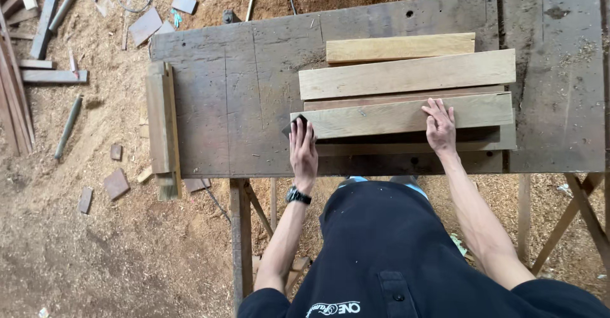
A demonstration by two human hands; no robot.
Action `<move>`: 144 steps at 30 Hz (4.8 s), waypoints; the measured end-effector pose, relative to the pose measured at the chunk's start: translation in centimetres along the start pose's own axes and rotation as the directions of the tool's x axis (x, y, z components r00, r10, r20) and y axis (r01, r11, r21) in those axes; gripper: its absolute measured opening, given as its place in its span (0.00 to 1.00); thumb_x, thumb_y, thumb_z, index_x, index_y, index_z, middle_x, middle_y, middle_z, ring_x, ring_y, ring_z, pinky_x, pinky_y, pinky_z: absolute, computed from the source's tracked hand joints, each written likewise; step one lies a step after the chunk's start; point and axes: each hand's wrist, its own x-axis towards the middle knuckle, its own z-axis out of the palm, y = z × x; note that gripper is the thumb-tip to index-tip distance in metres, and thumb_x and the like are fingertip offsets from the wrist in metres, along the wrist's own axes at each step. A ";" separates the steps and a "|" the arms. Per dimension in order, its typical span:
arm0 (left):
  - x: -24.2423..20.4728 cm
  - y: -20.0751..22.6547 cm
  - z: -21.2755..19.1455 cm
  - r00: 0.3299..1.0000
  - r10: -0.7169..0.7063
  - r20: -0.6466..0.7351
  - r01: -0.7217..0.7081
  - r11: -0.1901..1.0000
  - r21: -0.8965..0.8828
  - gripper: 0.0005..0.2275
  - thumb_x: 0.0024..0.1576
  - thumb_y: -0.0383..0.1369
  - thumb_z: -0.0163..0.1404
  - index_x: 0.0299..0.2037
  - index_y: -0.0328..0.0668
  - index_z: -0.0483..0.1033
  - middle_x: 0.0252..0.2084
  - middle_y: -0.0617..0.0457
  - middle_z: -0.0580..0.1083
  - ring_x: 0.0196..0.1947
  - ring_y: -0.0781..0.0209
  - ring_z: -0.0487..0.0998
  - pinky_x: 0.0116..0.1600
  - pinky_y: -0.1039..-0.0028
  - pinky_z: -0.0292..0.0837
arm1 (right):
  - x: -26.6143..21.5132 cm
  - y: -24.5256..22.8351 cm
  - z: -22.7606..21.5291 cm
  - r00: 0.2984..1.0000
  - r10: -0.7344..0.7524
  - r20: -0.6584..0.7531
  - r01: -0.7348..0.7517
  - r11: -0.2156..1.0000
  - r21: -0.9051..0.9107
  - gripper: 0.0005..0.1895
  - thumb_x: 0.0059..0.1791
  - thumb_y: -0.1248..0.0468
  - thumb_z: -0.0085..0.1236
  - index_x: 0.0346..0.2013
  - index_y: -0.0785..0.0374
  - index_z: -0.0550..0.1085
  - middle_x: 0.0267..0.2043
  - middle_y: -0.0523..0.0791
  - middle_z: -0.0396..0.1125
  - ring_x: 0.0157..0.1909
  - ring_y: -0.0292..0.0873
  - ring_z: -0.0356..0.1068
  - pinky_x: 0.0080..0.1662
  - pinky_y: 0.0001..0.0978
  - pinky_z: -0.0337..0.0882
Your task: The person sands the surface and edges of several wooden planks by hand using a piece of sandpaper.
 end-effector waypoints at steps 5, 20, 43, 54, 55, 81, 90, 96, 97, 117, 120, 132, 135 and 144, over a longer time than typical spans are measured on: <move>-0.1 4.0 5.9 0.994 -0.045 0.104 0.026 0.984 0.178 0.19 0.66 0.35 0.47 0.68 0.55 0.69 0.74 0.48 0.62 0.76 0.48 0.56 0.78 0.53 0.51 | -0.2 -0.1 -0.5 0.999 0.012 0.033 -0.012 1.000 0.006 0.18 0.58 0.63 0.40 0.56 0.55 0.76 0.74 0.44 0.60 0.79 0.46 0.48 0.77 0.50 0.34; -1.8 4.8 8.8 0.982 0.110 0.155 -0.177 0.827 0.533 0.24 0.66 0.32 0.47 0.74 0.62 0.62 0.80 0.61 0.50 0.81 0.64 0.40 0.83 0.64 0.28 | 0.0 0.6 -1.1 0.991 -0.048 0.127 0.051 0.998 -0.021 0.19 0.56 0.64 0.42 0.61 0.54 0.74 0.76 0.44 0.55 0.80 0.47 0.46 0.77 0.51 0.36; -1.5 10.6 14.9 0.994 -0.110 0.014 0.104 0.970 0.221 0.27 0.65 0.38 0.51 0.74 0.62 0.55 0.79 0.59 0.47 0.79 0.60 0.38 0.79 0.57 0.25 | 0.6 1.8 -4.5 0.923 -0.280 0.262 0.265 0.960 0.092 0.23 0.54 0.71 0.42 0.66 0.60 0.67 0.75 0.48 0.57 0.78 0.51 0.50 0.75 0.50 0.50; -3.1 22.8 20.0 0.921 0.172 0.349 -0.111 0.976 -0.189 0.27 0.60 0.30 0.53 0.71 0.57 0.60 0.78 0.55 0.51 0.80 0.55 0.43 0.81 0.52 0.32 | 0.3 1.4 -4.2 0.960 -0.191 0.204 0.145 0.964 0.223 0.27 0.59 0.63 0.37 0.73 0.64 0.57 0.76 0.50 0.54 0.79 0.50 0.49 0.77 0.48 0.43; -2.6 21.9 19.4 0.925 0.159 0.347 -0.143 0.987 -0.069 0.27 0.60 0.30 0.52 0.71 0.59 0.62 0.78 0.56 0.53 0.80 0.56 0.46 0.81 0.53 0.34 | 0.5 1.3 -4.3 0.963 -0.187 0.195 0.133 0.956 0.260 0.28 0.59 0.62 0.36 0.74 0.64 0.56 0.76 0.50 0.53 0.79 0.50 0.49 0.77 0.48 0.42; 1.3 12.3 12.1 0.914 0.157 0.375 -0.129 0.987 -0.098 0.19 0.65 0.40 0.48 0.67 0.53 0.71 0.73 0.52 0.64 0.76 0.49 0.58 0.77 0.50 0.45 | 0.5 -1.2 -3.6 0.995 0.040 0.096 -0.058 0.978 0.201 0.29 0.61 0.48 0.30 0.69 0.59 0.66 0.76 0.50 0.56 0.78 0.51 0.52 0.76 0.44 0.44; 0.4 17.7 17.3 0.877 0.374 0.302 -0.283 0.910 -0.304 0.22 0.64 0.39 0.53 0.68 0.48 0.70 0.75 0.48 0.64 0.78 0.46 0.56 0.79 0.50 0.48 | -0.2 -1.8 -3.0 0.988 -0.034 0.150 0.024 0.998 0.066 0.31 0.56 0.52 0.43 0.73 0.60 0.59 0.75 0.52 0.57 0.78 0.51 0.52 0.77 0.44 0.48; 3.9 14.0 16.1 0.615 0.509 0.602 -0.246 0.849 -0.467 0.31 0.45 0.31 0.59 0.64 0.36 0.70 0.72 0.39 0.63 0.75 0.40 0.55 0.76 0.55 0.53 | -2.1 -4.6 -2.4 0.910 -0.211 0.356 0.250 0.966 -0.067 0.37 0.52 0.50 0.52 0.73 0.57 0.57 0.77 0.53 0.50 0.77 0.55 0.48 0.72 0.46 0.49; 4.1 13.3 15.3 0.631 0.485 0.606 -0.202 0.856 -0.475 0.29 0.48 0.31 0.57 0.65 0.38 0.70 0.72 0.41 0.64 0.76 0.44 0.58 0.76 0.58 0.56 | -2.2 -5.0 -2.2 0.897 -0.247 0.366 0.305 0.946 -0.108 0.37 0.52 0.49 0.53 0.73 0.57 0.57 0.77 0.53 0.50 0.77 0.56 0.48 0.72 0.48 0.48; 0.5 12.8 10.1 0.851 0.223 0.475 -0.133 0.967 -0.216 0.25 0.60 0.26 0.46 0.70 0.37 0.64 0.75 0.44 0.59 0.76 0.50 0.54 0.78 0.58 0.47 | -0.8 0.7 -4.3 0.810 -0.190 0.554 0.563 -0.006 -0.826 0.26 0.56 0.75 0.39 0.69 0.81 0.58 0.72 0.61 0.54 0.74 0.57 0.52 0.76 0.43 0.52; 0.3 13.1 10.6 0.871 0.168 0.462 -0.068 0.972 -0.225 0.24 0.61 0.27 0.46 0.69 0.38 0.65 0.75 0.46 0.60 0.77 0.51 0.55 0.78 0.57 0.46 | 0.0 4.4 -9.1 0.984 -0.081 0.160 0.173 0.664 -0.727 0.26 0.58 0.76 0.33 0.72 0.76 0.56 0.77 0.64 0.46 0.79 0.59 0.43 0.76 0.47 0.48; -0.3 13.5 11.8 0.893 0.127 0.432 -0.031 0.975 -0.222 0.24 0.59 0.26 0.46 0.68 0.36 0.65 0.75 0.47 0.60 0.77 0.51 0.55 0.78 0.56 0.48 | -0.8 -2.2 2.6 0.899 -0.352 0.259 0.412 0.881 -0.234 0.26 0.51 0.77 0.33 0.63 0.76 0.66 0.71 0.64 0.56 0.73 0.62 0.55 0.70 0.56 0.55; -0.1 13.4 11.5 0.893 0.140 0.429 -0.046 0.974 -0.222 0.24 0.59 0.26 0.45 0.69 0.38 0.65 0.75 0.47 0.59 0.76 0.52 0.55 0.77 0.56 0.47 | -0.4 -2.0 -0.8 0.909 -0.373 0.187 0.407 0.892 -0.196 0.20 0.57 0.74 0.32 0.60 0.73 0.68 0.67 0.61 0.61 0.70 0.59 0.62 0.71 0.51 0.63; -0.2 12.7 11.9 0.862 0.196 0.467 -0.080 0.963 -0.257 0.28 0.57 0.25 0.46 0.71 0.39 0.62 0.77 0.46 0.56 0.78 0.51 0.52 0.78 0.56 0.47 | 0.1 0.1 -4.3 0.986 0.066 -0.151 -0.116 0.930 -0.349 0.25 0.53 0.77 0.35 0.66 0.79 0.62 0.75 0.66 0.50 0.76 0.67 0.46 0.72 0.60 0.47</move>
